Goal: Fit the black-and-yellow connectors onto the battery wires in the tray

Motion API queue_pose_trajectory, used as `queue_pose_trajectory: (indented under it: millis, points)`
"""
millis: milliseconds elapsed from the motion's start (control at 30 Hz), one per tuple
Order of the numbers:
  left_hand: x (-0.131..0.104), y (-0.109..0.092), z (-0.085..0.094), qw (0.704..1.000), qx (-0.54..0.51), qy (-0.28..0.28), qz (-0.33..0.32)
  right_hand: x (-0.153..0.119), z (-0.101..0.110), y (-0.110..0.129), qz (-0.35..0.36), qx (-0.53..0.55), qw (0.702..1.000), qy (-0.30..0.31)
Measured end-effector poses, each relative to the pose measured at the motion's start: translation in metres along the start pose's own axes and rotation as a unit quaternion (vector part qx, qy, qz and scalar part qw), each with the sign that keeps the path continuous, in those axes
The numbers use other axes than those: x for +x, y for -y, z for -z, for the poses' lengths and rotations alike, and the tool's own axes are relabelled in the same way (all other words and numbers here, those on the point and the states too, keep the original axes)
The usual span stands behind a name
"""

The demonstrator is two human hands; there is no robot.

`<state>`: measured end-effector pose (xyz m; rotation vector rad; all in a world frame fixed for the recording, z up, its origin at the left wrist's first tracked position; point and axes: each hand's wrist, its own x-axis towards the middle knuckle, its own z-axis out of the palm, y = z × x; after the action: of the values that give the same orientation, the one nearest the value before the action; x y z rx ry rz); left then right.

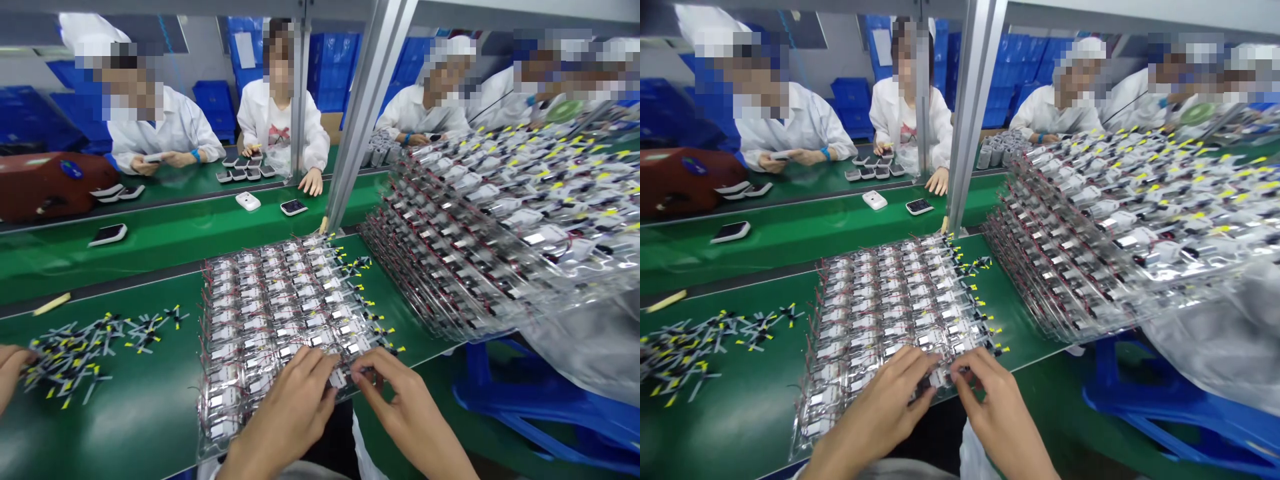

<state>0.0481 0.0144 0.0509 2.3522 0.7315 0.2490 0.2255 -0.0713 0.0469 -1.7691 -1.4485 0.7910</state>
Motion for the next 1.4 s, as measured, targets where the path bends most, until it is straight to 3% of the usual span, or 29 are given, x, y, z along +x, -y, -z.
queue_pose_trajectory:
  millis: [233,567,933,1400]
  points:
    - [-0.004,-0.003,-0.015,0.998,-0.026,-0.029,0.040,0.001,-0.002,-0.002,-0.009,0.019,0.999,0.026]
    - [-0.005,-0.006,-0.023,0.995,-0.017,-0.091,0.030,0.001,-0.002,-0.001,-0.021,0.032,0.999,0.024]
    - [-0.004,-0.006,-0.022,0.995,-0.051,-0.065,0.049,0.000,-0.002,-0.005,-0.042,0.029,0.998,0.031]
    - [-0.004,-0.006,-0.023,0.995,-0.038,-0.085,0.038,0.000,-0.001,-0.005,-0.054,0.035,0.997,0.044]
